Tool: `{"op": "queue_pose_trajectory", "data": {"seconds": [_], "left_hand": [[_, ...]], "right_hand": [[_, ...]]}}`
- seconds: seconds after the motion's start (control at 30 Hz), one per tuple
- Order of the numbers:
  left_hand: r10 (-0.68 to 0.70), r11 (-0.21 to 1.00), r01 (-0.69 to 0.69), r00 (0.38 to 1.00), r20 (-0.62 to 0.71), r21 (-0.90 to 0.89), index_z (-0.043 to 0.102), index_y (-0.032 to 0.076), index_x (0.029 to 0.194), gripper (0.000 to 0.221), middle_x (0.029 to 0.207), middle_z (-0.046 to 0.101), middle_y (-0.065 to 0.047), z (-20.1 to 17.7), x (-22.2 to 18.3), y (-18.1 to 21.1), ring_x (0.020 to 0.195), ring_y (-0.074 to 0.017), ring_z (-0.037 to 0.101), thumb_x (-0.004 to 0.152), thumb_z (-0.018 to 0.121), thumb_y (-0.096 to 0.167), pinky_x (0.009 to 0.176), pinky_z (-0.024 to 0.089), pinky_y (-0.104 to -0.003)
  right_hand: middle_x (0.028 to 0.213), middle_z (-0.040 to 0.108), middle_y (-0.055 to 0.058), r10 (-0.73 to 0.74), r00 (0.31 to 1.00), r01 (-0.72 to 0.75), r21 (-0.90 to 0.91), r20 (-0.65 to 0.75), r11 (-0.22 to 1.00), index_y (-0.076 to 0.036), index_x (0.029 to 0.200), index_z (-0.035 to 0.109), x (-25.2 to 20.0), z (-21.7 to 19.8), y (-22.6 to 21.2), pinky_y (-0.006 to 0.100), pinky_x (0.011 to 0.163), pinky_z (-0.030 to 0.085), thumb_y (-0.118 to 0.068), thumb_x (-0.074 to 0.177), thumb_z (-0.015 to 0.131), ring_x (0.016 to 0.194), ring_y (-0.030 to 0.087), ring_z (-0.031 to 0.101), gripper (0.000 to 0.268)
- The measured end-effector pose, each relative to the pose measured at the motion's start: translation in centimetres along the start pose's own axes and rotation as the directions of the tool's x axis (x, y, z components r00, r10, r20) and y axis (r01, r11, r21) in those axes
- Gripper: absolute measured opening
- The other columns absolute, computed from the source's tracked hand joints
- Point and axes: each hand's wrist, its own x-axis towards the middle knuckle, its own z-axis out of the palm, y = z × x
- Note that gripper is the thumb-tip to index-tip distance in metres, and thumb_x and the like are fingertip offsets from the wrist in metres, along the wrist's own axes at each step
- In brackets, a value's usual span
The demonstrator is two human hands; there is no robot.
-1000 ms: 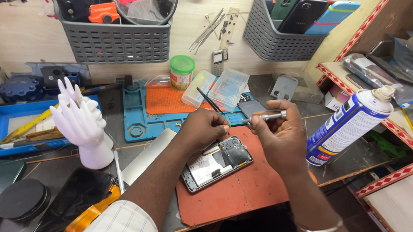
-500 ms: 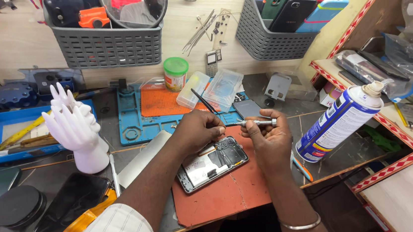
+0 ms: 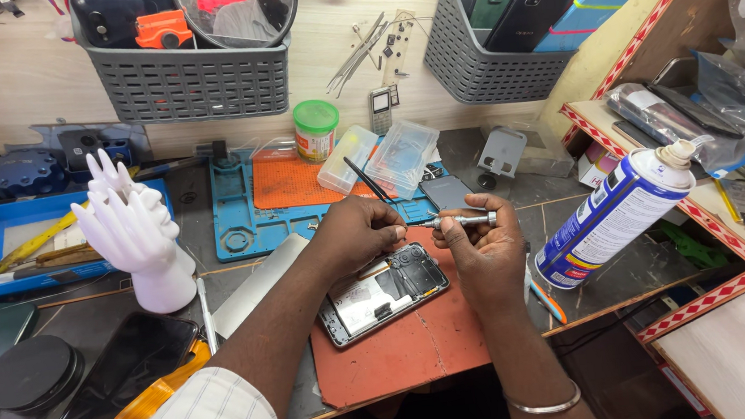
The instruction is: The person uses a screwdriver to remove screws from a disassembled smartphone chassis. They then use a cotton swab to clean the interior surfaces of the phone. The person handles the phone and tools throughout the process on a cluttered workbench.
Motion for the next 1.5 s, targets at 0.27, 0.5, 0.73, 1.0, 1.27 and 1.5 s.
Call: {"op": "queue_pose_trajectory", "data": {"seconds": [0.27,0.5,0.73,1.0,1.27,1.5], "left_hand": [[-0.009,1.000,0.009,1.000,0.006,-0.022,0.078,0.001,0.098,0.014,0.081,0.079,-0.009,0.0,0.0,-0.1,0.069,-0.0100,0.072,0.088,0.075,0.010,0.064,0.059,-0.025],[-0.016,0.998,0.017,1.000,0.004,-0.059,0.078,0.001,0.099,0.015,0.082,0.079,-0.009,-0.1,0.2,-0.3,0.069,-0.0100,0.073,0.087,0.074,0.009,0.062,0.059,-0.025],[0.036,0.999,-0.035,0.997,-0.071,0.006,0.080,0.001,0.096,0.017,0.073,0.075,-0.008,-0.6,0.2,-0.4,0.060,-0.0099,0.067,0.086,0.076,0.013,0.057,0.054,-0.026],[-0.019,0.986,0.014,0.999,-0.028,-0.167,0.078,0.000,0.092,0.020,0.071,0.074,-0.007,-0.6,0.8,-1.2,0.059,-0.0092,0.068,0.088,0.077,0.019,0.054,0.057,-0.026],[-0.007,0.996,0.002,0.999,-0.048,-0.087,0.079,0.002,0.094,0.019,0.072,0.075,-0.007,-0.5,0.8,-1.2,0.058,-0.0092,0.067,0.086,0.078,0.019,0.054,0.056,-0.026],[0.010,1.000,-0.009,0.998,-0.064,0.017,0.080,0.005,0.094,0.022,0.078,0.079,-0.006,-0.6,0.7,-0.9,0.068,-0.0095,0.072,0.084,0.079,0.024,0.064,0.058,-0.028]], "right_hand": [[0.103,0.071,0.016,0.002,1.000,-0.002,0.002,0.005,1.000,0.001,0.126,0.045,-0.1,0.0,0.1,0.032,0.080,0.064,0.000,0.095,0.066,0.088,0.016,0.071,0.037],[0.105,0.070,0.017,-0.003,1.000,0.003,0.002,-0.021,1.000,0.001,0.127,0.044,-0.1,0.0,-0.4,0.032,0.080,0.065,-0.001,0.095,0.066,0.090,0.017,0.073,0.039],[0.109,0.068,0.016,-0.084,0.989,0.087,-0.020,0.120,0.996,-0.003,0.141,0.036,-2.5,0.4,-3.6,0.030,0.083,0.059,0.003,0.097,0.063,0.094,0.014,0.068,0.053],[0.109,0.069,0.015,-0.062,0.892,0.158,-0.181,0.448,0.971,-0.007,0.146,0.034,-7.3,3.8,-6.2,0.028,0.079,0.061,0.004,0.092,0.065,0.097,0.014,0.070,0.063],[0.110,0.068,0.017,-0.078,0.867,0.200,-0.199,0.493,0.959,-0.004,0.146,0.035,-6.9,4.9,-6.1,0.029,0.079,0.062,0.004,0.092,0.064,0.099,0.016,0.071,0.061],[0.110,0.069,0.016,-0.079,0.839,0.245,-0.244,0.538,0.938,-0.002,0.142,0.039,-6.8,5.3,-6.2,0.030,0.081,0.066,0.002,0.094,0.063,0.104,0.018,0.074,0.054]]}}
